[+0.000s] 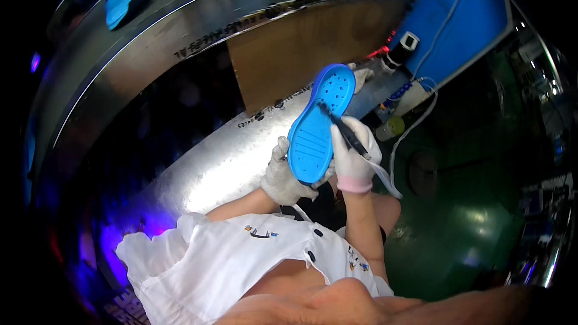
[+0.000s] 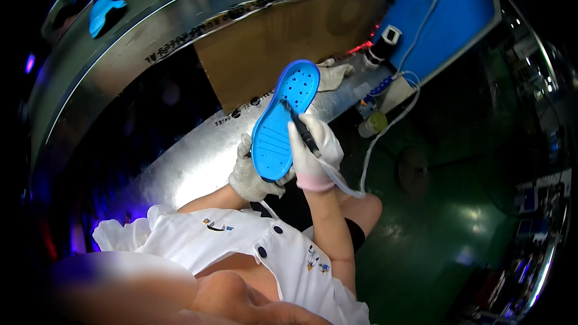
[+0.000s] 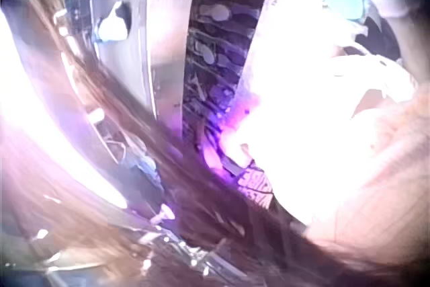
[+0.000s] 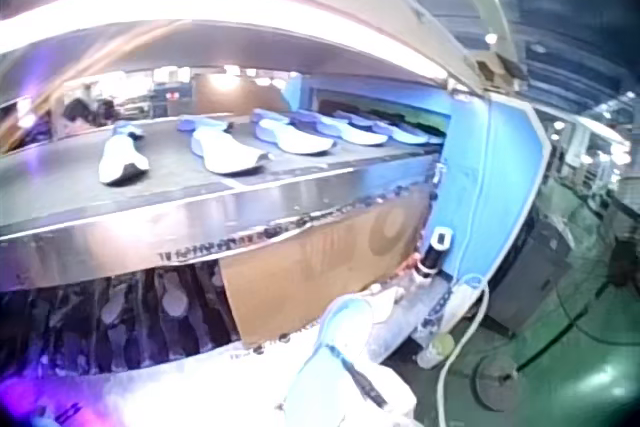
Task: The person applies adhesive to the inner surface of several blue shoe soles using a brush, picking each sole from a rack and returning it after coating.
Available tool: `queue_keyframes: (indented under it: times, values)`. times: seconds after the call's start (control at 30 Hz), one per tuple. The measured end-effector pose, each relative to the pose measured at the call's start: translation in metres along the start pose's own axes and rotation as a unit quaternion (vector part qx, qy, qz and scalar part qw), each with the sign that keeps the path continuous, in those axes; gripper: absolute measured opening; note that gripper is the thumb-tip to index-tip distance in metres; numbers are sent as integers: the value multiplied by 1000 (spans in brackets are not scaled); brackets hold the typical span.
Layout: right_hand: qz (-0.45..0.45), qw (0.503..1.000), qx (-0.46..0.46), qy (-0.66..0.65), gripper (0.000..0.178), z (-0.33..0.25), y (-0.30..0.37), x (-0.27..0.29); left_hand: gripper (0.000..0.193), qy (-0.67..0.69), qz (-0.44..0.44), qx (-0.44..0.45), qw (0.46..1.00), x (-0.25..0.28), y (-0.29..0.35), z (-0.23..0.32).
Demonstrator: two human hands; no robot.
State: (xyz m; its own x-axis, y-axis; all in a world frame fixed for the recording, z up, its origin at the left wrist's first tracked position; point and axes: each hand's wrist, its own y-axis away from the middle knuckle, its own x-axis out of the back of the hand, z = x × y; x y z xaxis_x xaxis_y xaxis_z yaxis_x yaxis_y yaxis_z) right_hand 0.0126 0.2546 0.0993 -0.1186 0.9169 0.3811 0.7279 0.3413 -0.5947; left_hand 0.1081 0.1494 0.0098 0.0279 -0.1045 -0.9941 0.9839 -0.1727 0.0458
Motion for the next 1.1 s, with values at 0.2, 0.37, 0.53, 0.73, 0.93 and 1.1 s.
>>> queue_keyframes:
  times: [0.2, 0.37, 0.53, 0.73, 0.93, 1.1]
  values:
    - [-73, 989, 108, -73, 18, -9, 10, 7, 94, -17, -3, -25, 1000, -1, 5, -8]
    - [-2, 987, 157, 17, 20, 3, 3, 13, 108, 72, -134, 12, 988, -4, 5, -19]
    - [-98, 988, 76, -95, 21, -6, 17, 16, 106, -3, -45, -51, 998, -14, 8, -11]
    - [-93, 970, 225, -27, 23, -20, 23, 14, 119, -114, 56, -138, 982, -29, -1, -11]
    - [-87, 984, -71, -141, 20, -3, 21, 12, 110, 24, -59, -98, 993, -4, -2, 0]
    - [-133, 968, 149, -149, 22, -24, 43, 13, 108, -87, 71, -174, 978, -10, -5, 3]
